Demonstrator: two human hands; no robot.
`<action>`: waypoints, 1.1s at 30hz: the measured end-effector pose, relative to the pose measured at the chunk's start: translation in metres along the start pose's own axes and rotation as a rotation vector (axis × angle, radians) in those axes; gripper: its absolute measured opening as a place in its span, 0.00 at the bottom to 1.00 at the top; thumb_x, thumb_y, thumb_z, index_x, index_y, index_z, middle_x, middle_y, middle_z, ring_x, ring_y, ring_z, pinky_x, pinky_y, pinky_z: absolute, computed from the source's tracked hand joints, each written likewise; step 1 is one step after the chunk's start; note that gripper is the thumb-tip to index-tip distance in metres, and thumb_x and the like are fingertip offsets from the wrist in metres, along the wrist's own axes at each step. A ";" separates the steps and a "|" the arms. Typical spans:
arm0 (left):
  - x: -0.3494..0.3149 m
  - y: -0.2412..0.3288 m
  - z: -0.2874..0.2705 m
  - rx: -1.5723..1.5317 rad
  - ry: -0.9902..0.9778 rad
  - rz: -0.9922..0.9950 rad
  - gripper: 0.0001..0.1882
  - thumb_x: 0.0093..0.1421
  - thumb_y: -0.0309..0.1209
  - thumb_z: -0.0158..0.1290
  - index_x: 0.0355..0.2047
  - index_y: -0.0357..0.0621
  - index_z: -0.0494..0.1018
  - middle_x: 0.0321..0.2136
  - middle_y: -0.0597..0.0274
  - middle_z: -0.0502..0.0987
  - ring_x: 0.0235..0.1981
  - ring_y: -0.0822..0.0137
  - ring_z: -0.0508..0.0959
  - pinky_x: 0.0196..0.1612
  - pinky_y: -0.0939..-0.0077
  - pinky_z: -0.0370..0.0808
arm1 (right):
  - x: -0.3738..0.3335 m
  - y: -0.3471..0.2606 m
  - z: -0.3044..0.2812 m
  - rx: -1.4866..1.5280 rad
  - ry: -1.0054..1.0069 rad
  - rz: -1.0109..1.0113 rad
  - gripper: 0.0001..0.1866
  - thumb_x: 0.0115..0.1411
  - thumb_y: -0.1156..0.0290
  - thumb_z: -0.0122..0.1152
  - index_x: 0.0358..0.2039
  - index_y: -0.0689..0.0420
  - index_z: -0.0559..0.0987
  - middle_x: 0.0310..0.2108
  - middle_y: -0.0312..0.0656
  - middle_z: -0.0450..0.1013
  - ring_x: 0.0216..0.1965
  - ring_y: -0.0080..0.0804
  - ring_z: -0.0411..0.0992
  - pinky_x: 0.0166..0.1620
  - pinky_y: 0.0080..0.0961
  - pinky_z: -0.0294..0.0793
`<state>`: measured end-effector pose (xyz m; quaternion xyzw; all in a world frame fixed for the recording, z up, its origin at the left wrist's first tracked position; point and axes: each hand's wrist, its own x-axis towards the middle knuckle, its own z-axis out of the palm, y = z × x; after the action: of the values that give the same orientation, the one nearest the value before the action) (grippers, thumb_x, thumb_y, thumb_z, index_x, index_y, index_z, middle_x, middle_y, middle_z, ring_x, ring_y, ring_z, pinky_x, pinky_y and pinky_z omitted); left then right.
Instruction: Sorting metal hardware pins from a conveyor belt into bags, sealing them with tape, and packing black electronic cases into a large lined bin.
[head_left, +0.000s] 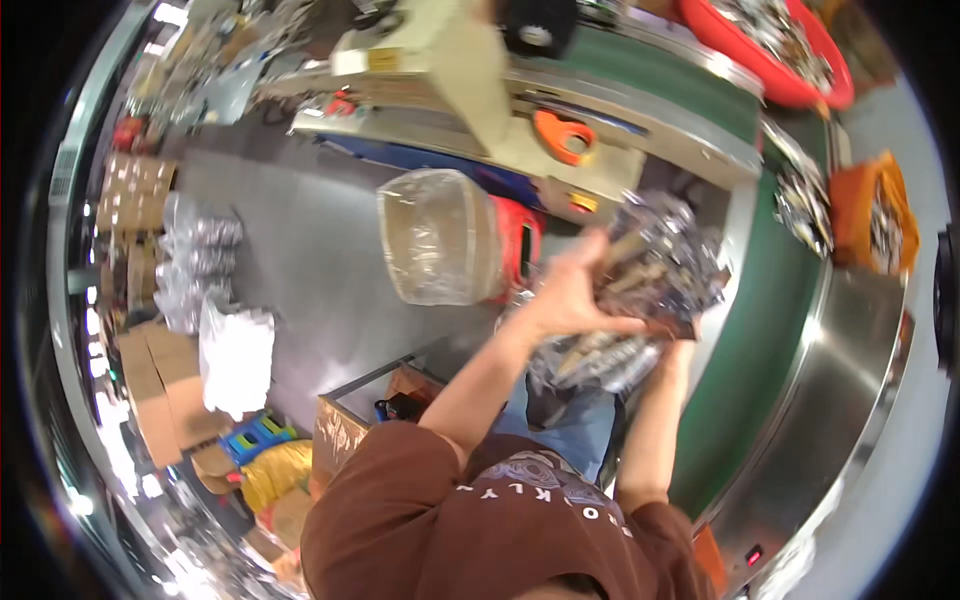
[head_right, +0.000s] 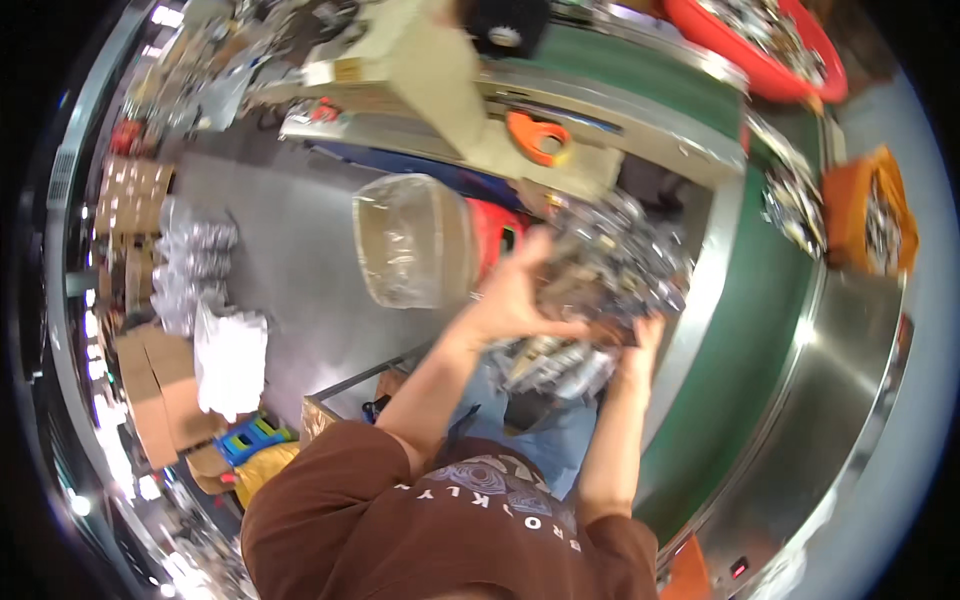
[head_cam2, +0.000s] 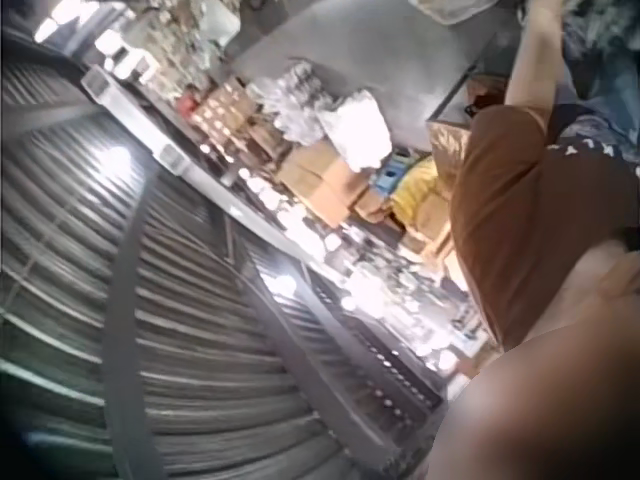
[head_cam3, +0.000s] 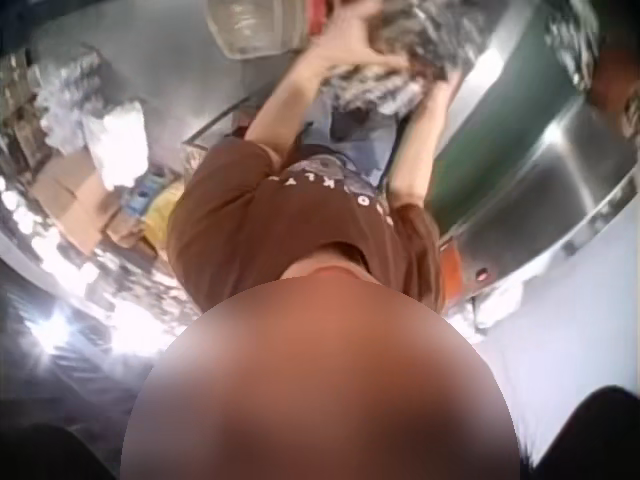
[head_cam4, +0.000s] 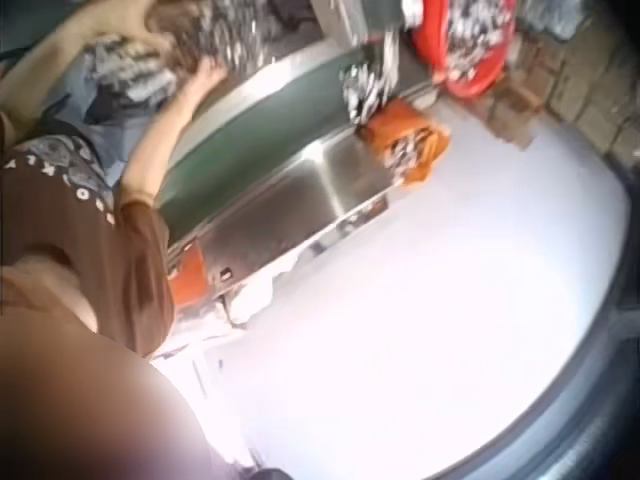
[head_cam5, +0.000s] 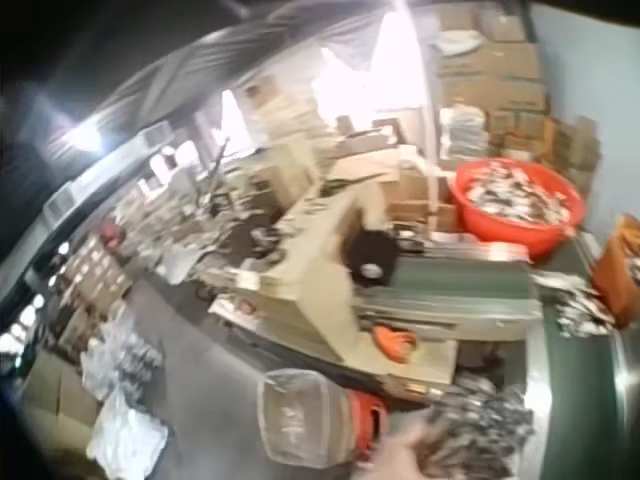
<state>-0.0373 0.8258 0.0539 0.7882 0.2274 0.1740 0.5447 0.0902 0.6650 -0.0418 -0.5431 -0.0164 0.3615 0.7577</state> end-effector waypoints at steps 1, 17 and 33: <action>-0.005 0.013 -0.051 -0.073 0.126 0.043 0.47 0.33 0.42 0.68 0.52 0.36 0.60 0.44 0.52 0.70 0.47 0.62 0.70 0.51 0.69 0.65 | 0.011 0.001 0.065 0.028 -0.109 -0.011 0.29 0.50 0.62 0.58 0.52 0.59 0.62 0.44 0.43 0.67 0.44 0.32 0.68 0.46 0.29 0.69; -0.046 -0.181 -0.218 0.139 0.447 -0.671 0.46 0.43 0.60 0.56 0.51 0.31 0.63 0.50 0.41 0.66 0.52 0.51 0.66 0.54 0.66 0.62 | 0.079 0.196 0.290 -0.773 -0.334 0.081 0.29 0.51 0.48 0.60 0.42 0.62 0.74 0.34 0.40 0.72 0.34 0.26 0.69 0.38 0.22 0.68; -0.136 -0.250 -0.095 0.563 0.416 -0.649 0.38 0.47 0.24 0.51 0.58 0.35 0.47 0.58 0.43 0.50 0.60 0.44 0.48 0.61 0.57 0.47 | 0.020 0.284 0.256 -1.498 -0.193 -0.373 0.30 0.49 0.73 0.51 0.53 0.68 0.56 0.45 0.65 0.63 0.48 0.57 0.62 0.53 0.40 0.59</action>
<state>-0.2429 0.9008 -0.1515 0.7417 0.6045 0.0805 0.2792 -0.1525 0.9267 -0.1815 -0.8646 -0.4133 0.1666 0.2322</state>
